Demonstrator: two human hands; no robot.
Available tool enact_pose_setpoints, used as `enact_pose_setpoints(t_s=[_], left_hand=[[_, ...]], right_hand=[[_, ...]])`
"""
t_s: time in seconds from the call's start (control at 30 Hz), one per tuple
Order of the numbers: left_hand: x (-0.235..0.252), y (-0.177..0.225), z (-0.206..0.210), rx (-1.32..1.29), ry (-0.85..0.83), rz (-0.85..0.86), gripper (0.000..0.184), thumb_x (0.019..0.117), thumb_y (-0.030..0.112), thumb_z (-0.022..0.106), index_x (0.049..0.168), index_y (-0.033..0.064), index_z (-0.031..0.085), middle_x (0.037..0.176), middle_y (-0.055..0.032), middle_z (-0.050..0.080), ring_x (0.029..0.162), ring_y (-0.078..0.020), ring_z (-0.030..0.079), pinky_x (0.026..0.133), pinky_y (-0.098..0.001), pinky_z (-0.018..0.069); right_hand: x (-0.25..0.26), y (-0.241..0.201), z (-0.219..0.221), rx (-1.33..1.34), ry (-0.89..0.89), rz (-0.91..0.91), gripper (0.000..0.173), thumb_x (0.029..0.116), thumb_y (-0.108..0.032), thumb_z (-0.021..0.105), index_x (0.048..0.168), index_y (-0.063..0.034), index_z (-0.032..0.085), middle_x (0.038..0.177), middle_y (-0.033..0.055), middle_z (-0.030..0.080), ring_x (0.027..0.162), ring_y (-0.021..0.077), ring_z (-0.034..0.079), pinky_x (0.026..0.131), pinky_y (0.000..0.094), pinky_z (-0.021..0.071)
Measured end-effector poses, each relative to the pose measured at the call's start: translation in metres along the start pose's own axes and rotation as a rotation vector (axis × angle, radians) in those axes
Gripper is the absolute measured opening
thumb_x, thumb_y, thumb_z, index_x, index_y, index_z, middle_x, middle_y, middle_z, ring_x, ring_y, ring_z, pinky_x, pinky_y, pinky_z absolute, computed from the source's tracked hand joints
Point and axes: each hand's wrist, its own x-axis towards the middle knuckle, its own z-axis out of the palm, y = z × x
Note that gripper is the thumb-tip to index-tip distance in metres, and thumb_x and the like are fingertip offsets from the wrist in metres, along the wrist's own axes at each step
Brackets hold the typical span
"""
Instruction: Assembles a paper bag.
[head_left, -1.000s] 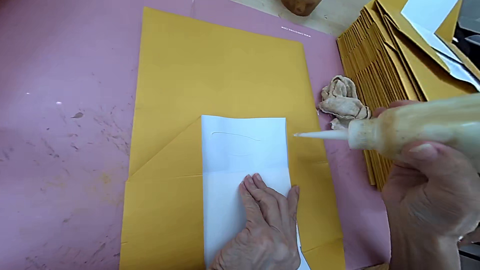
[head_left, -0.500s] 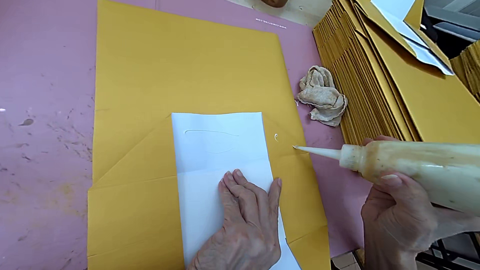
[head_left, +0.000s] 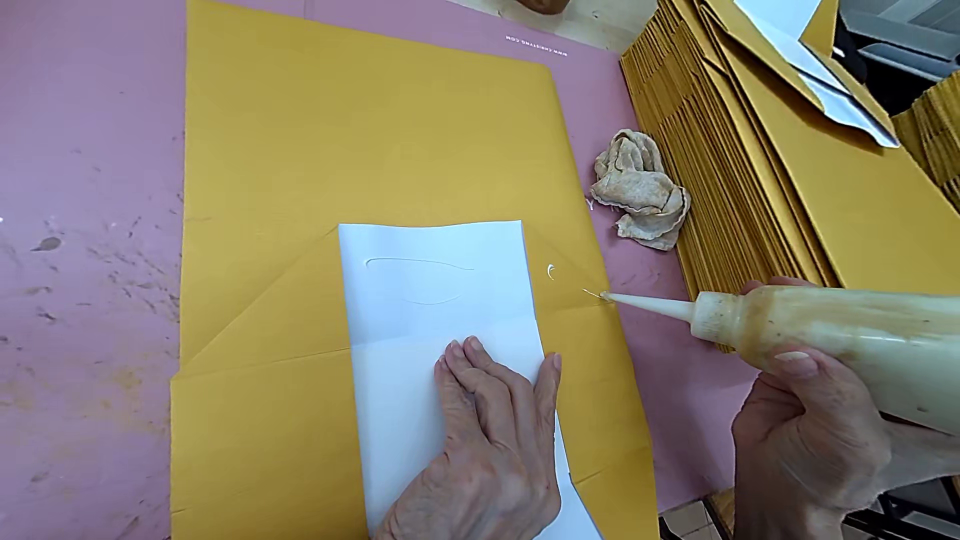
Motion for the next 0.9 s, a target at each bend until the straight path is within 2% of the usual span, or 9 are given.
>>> enact_pose_setpoints(t_s=[0.1,0.27,0.4,0.47,0.53,0.7,0.9], left_hand=[[0.0,0.0,-0.001,0.0,-0.009,0.002,0.047,0.1023,-0.008,0.032,0.143,-0.0055,0.054,0.097,-0.0322,0.069,0.087,-0.0469,0.07,0.083,-0.054,0.0524],[0.0,0.002,-0.001,-0.015,-0.012,-0.02,0.046,0.1034,-0.006,0.031,0.143,-0.0038,0.056,0.099,-0.0315,0.069,0.089,-0.0472,0.07,0.084,-0.0545,0.0519],[0.0,0.003,-0.001,-0.011,-0.015,-0.028,0.047,0.1033,-0.006,0.031,0.144,-0.0037,0.055,0.099,-0.0321,0.069,0.09,-0.0475,0.07,0.084,-0.0542,0.0518],[0.0,0.004,-0.001,-0.016,-0.021,-0.034,0.047,0.103,-0.006,0.031,0.144,-0.0038,0.055,0.099,-0.0321,0.069,0.091,-0.0482,0.07,0.085,-0.0549,0.0513],[0.001,0.004,-0.003,-0.009,-0.035,-0.032,0.048,0.1025,-0.006,0.031,0.144,-0.0032,0.055,0.1,-0.0323,0.07,0.092,-0.0484,0.07,0.085,-0.0543,0.0518],[0.0,0.004,-0.004,-0.015,-0.063,-0.03,0.049,0.1013,-0.008,0.032,0.145,-0.0031,0.054,0.103,-0.0329,0.069,0.095,-0.0483,0.07,0.087,-0.0542,0.0507],[0.0,0.002,-0.008,-0.038,-0.097,-0.019,0.05,0.1,-0.007,0.034,0.147,-0.0044,0.051,0.107,-0.0346,0.069,0.099,-0.05,0.069,0.09,-0.0549,0.0501]], right_hand=[[0.003,0.001,0.01,0.012,-0.018,-0.008,0.083,0.056,-0.011,0.095,0.123,-0.0039,0.046,0.106,0.0095,0.072,0.101,0.0272,0.073,0.084,0.0435,0.0641],[0.011,0.004,0.027,0.036,-0.088,-0.02,0.079,0.0612,-0.01,0.094,0.124,-0.0081,0.045,0.107,0.0069,0.073,0.102,0.0266,0.073,0.087,0.0445,0.0638],[0.015,0.005,0.04,0.05,-0.105,-0.008,0.073,0.0621,-0.011,0.093,0.12,-0.0098,0.048,0.102,0.0038,0.073,0.096,0.0213,0.074,0.081,0.0393,0.0646],[0.017,0.006,0.046,0.06,-0.113,0.007,0.074,0.0621,-0.012,0.094,0.12,-0.009,0.048,0.102,0.0048,0.073,0.097,0.0216,0.074,0.082,0.0398,0.0643],[0.018,0.005,0.051,0.044,-0.113,0.017,0.075,0.0618,-0.011,0.093,0.12,-0.0114,0.046,0.103,0.0013,0.072,0.097,0.0184,0.073,0.081,0.0371,0.0645],[0.023,0.004,0.065,0.085,-0.166,0.021,0.075,0.0639,-0.01,0.093,0.122,-0.0125,0.045,0.105,0.001,0.071,0.097,0.0191,0.074,0.081,0.0383,0.065],[0.026,0.003,0.083,0.11,-0.215,0.018,0.063,0.0669,-0.01,0.092,0.115,-0.0153,0.051,0.099,-0.0033,0.072,0.087,0.0132,0.074,0.071,0.0308,0.0653]])
